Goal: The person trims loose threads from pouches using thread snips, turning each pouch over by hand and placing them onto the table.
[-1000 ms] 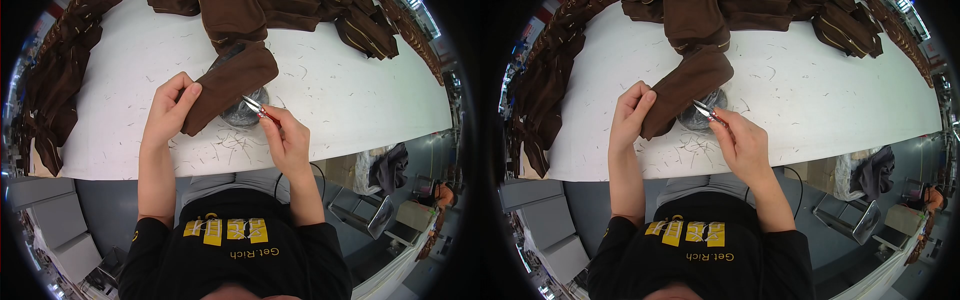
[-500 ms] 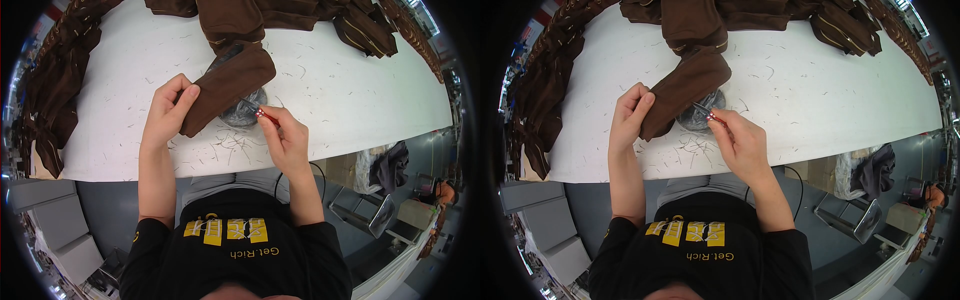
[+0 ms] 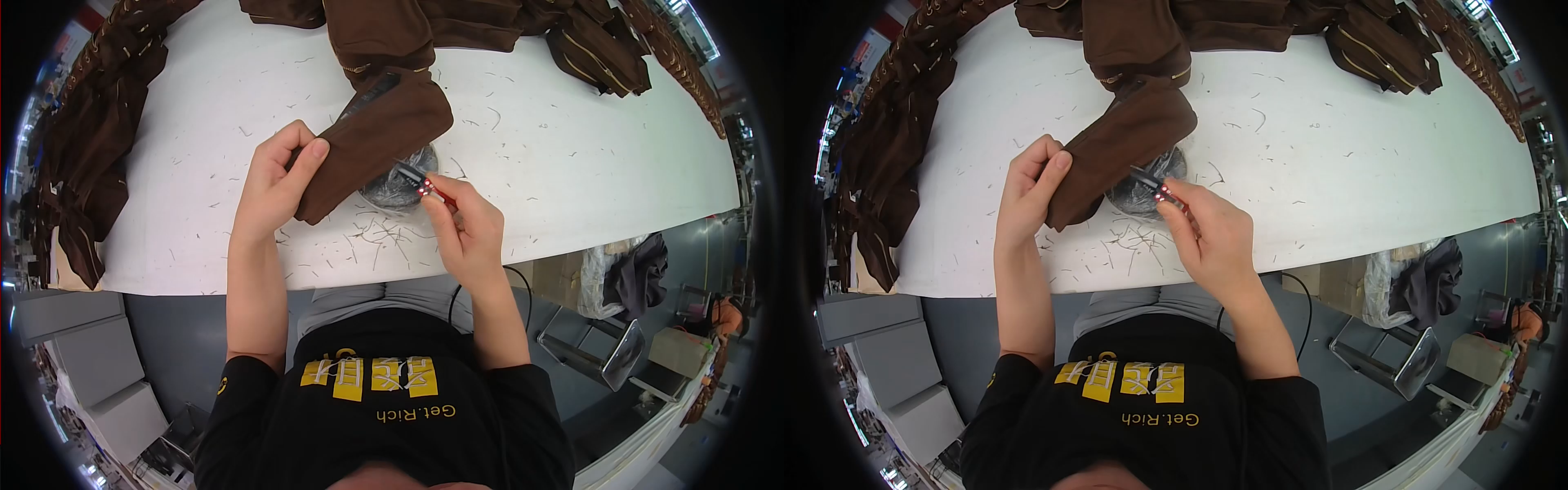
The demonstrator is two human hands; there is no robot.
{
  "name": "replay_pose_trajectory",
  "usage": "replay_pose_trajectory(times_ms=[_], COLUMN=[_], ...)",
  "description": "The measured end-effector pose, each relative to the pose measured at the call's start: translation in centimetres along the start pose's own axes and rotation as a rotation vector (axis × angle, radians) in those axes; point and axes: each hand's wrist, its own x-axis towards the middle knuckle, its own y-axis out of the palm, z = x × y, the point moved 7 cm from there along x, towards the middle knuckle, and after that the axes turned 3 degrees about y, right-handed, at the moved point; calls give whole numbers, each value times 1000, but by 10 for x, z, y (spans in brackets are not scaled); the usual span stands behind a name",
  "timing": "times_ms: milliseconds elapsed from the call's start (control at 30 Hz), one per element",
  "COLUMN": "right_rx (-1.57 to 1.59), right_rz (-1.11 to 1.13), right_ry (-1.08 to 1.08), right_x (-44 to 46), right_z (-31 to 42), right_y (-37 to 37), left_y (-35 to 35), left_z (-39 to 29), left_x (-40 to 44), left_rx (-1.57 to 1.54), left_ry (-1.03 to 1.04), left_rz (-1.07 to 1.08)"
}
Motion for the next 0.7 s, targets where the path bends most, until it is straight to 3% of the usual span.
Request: replay_pose_trajectory(times_ms=[67,167,300,700], right_rx=[33,103,93,-9], right_rz=[128,134,-52,-36], right_ry=[-87,-41,59,55], right_x=[0,-3,-2,-1], right_z=[10,10,-5,-1], right_y=[7,6,-7,-7], left_y=[1,2,0,1], left_z=[-2,-2,-1,-3], left_x=[0,0,0,0], left_rx=[-6,-21,-3,5], left_ry=[0,-6,5,16], left_rz=[-15,-11,-15,-8])
